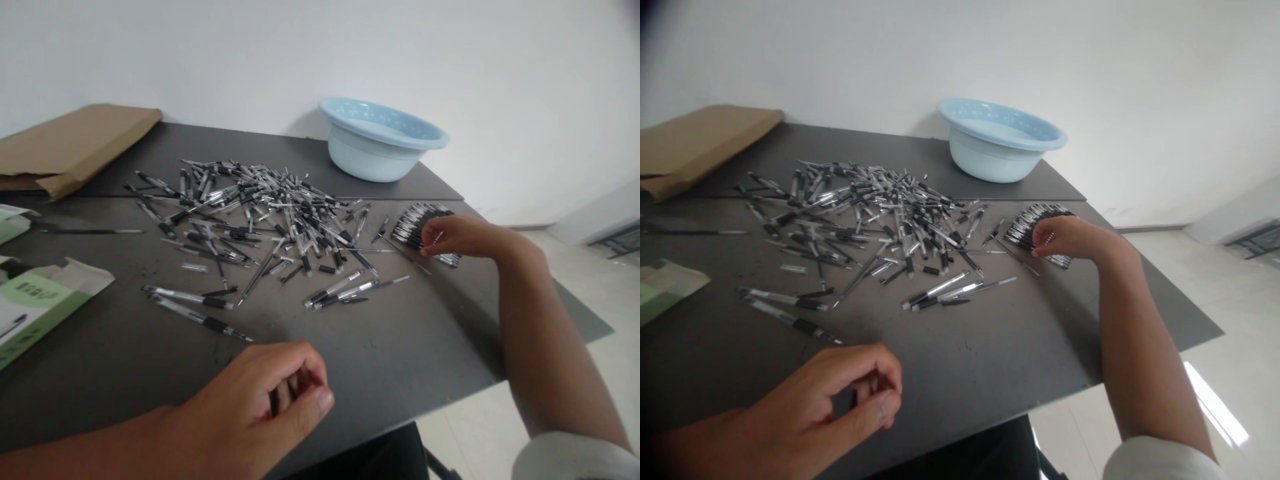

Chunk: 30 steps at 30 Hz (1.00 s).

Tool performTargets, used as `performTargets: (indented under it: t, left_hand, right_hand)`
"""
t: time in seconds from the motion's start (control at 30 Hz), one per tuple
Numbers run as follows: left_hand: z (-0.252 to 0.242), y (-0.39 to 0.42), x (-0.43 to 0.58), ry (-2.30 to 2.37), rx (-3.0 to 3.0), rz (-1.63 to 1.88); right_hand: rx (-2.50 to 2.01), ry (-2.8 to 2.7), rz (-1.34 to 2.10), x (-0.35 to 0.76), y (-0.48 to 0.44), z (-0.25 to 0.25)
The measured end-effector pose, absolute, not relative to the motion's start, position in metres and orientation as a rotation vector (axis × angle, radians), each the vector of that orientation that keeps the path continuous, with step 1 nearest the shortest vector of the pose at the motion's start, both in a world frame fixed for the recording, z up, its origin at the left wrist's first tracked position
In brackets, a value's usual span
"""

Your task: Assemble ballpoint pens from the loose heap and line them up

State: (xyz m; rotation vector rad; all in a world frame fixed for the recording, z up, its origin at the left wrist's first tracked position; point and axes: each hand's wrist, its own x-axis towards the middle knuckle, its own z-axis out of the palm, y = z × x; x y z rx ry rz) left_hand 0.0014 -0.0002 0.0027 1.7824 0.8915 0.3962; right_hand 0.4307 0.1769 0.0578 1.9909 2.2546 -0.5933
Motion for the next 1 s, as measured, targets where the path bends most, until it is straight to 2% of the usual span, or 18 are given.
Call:
performTargets:
  t: [1.0]
  left_hand:
    - [0.008, 0.000, 0.004, 0.884, 1.903, 0.468]
  right_hand:
    - [1.972, 2.227, -0.520, 0.442, 0.185, 0.050]
